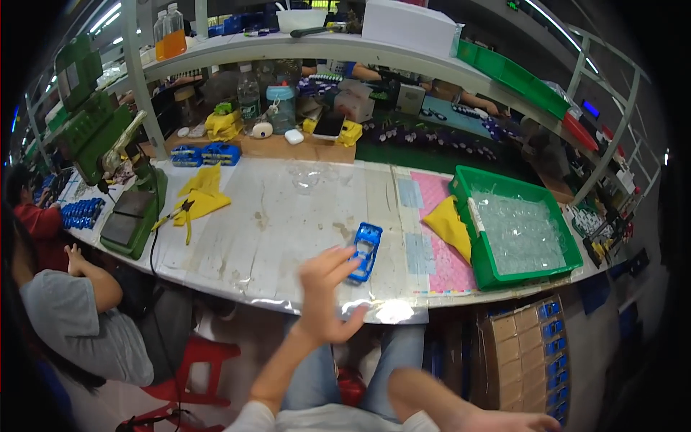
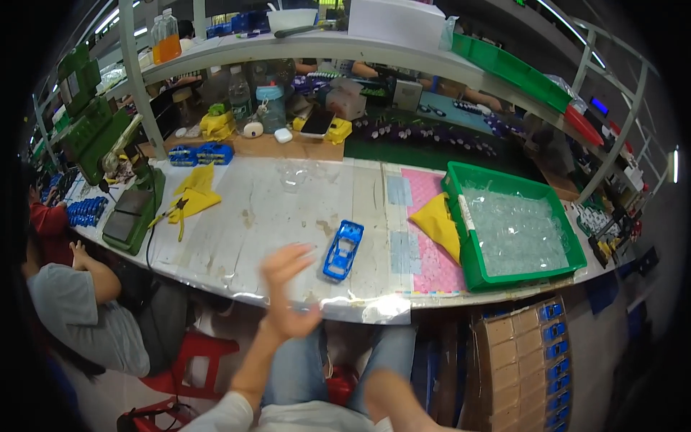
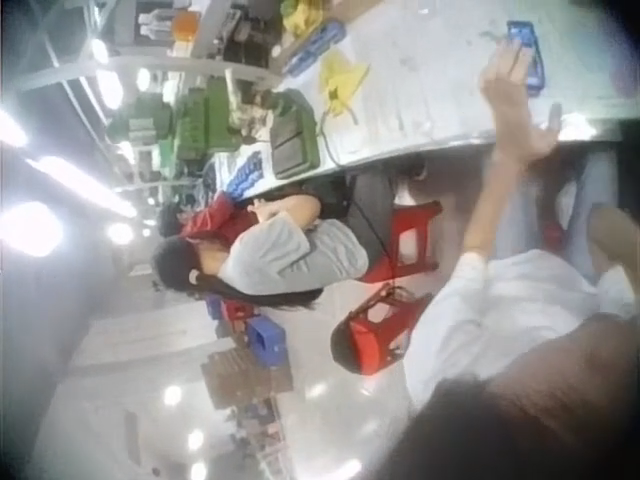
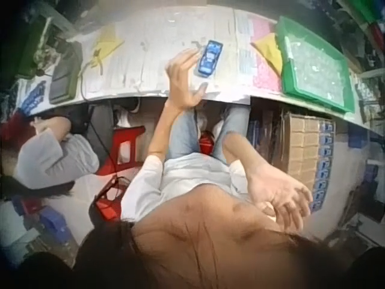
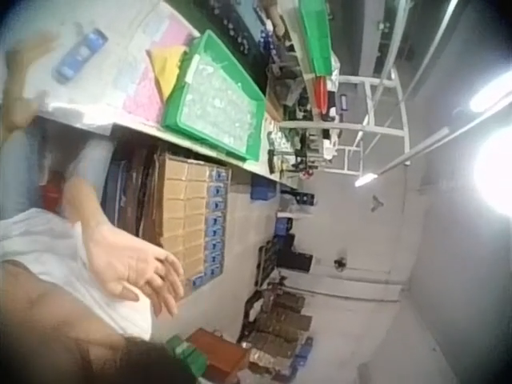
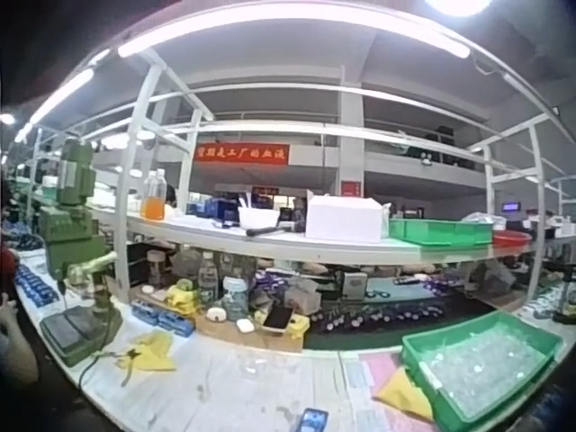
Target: The person assembles toy cars by inserting clear plastic window pieces into toy car shells by hand. The person then empties more plastic window pieces from a bag onto the workbench and folds the bag.
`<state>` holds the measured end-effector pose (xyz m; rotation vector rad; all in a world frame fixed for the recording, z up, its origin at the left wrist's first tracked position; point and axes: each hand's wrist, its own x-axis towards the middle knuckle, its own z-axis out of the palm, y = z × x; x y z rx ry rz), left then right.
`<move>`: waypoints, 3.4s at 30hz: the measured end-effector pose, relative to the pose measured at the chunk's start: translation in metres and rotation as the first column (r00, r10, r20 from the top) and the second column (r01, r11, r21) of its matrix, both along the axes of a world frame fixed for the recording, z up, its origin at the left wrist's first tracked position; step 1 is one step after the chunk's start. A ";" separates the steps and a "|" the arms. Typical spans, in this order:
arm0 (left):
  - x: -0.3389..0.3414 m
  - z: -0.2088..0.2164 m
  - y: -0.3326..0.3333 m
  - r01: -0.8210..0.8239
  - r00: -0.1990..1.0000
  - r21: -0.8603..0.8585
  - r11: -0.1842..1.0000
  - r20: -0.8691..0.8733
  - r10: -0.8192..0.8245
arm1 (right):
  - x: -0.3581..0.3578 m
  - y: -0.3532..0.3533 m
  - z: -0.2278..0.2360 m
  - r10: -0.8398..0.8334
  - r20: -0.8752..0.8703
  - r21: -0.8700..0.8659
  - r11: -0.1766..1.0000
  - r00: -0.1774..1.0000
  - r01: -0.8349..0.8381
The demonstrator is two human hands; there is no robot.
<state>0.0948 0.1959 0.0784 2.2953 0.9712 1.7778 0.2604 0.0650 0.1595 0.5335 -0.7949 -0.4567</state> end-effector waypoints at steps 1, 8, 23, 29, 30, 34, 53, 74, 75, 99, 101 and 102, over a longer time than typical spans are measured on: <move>0.017 -0.021 0.011 -0.049 0.992 -0.101 0.994 -0.121 0.036 | 0.002 0.005 -0.023 -0.027 -0.134 -0.128 0.992 0.991 0.009; 0.029 -0.103 0.045 -0.141 0.903 -0.221 0.965 -0.427 0.034 | 0.003 0.073 -0.119 0.300 -0.163 -0.969 -0.226 0.940 -0.096; 0.030 -0.044 -0.089 0.027 0.916 -0.043 0.999 -0.400 -0.042 | -0.012 0.058 -0.136 0.440 -0.482 -0.799 -0.575 0.758 -0.175; 0.032 -0.006 -0.065 0.035 0.976 -0.356 0.934 0.211 0.045 | -0.018 0.040 -0.114 0.498 -0.359 -0.840 -0.542 0.790 -0.040; 0.032 -0.005 -0.059 0.086 0.986 -0.418 0.904 0.167 -0.016 | -0.018 0.038 -0.112 0.521 -0.305 -0.853 -0.522 0.797 0.015; 0.039 -0.003 -0.056 0.099 0.994 -0.549 0.830 0.091 -0.058 | -0.021 0.031 -0.113 0.482 -0.142 -0.891 -0.443 0.865 0.101; 0.061 -0.017 -0.068 0.209 0.973 -0.607 0.767 0.207 -0.102 | -0.020 0.030 -0.103 0.270 -0.042 -0.870 -0.484 0.962 0.097; 0.069 -0.024 -0.056 0.268 0.887 -0.509 0.818 0.462 -0.003 | -0.006 0.029 -0.111 0.474 -0.103 -0.859 -0.486 0.875 0.163; 0.069 -0.025 -0.056 0.279 0.890 -0.514 0.811 0.455 -0.017 | -0.006 0.030 -0.113 0.458 -0.105 -0.867 -0.477 0.883 0.145; 0.073 -0.036 -0.078 0.680 0.678 -0.564 0.469 0.726 -0.111 | -0.010 0.028 -0.112 0.360 -0.119 -0.893 -0.447 0.926 0.059; 0.073 -0.036 -0.078 0.687 0.668 -0.553 0.472 0.736 -0.108 | -0.009 0.028 -0.112 0.363 -0.117 -0.889 -0.453 0.925 0.065; 0.072 -0.036 -0.078 0.681 0.677 -0.566 0.465 0.729 -0.104 | -0.010 0.028 -0.112 0.358 -0.104 -0.894 -0.443 0.928 0.070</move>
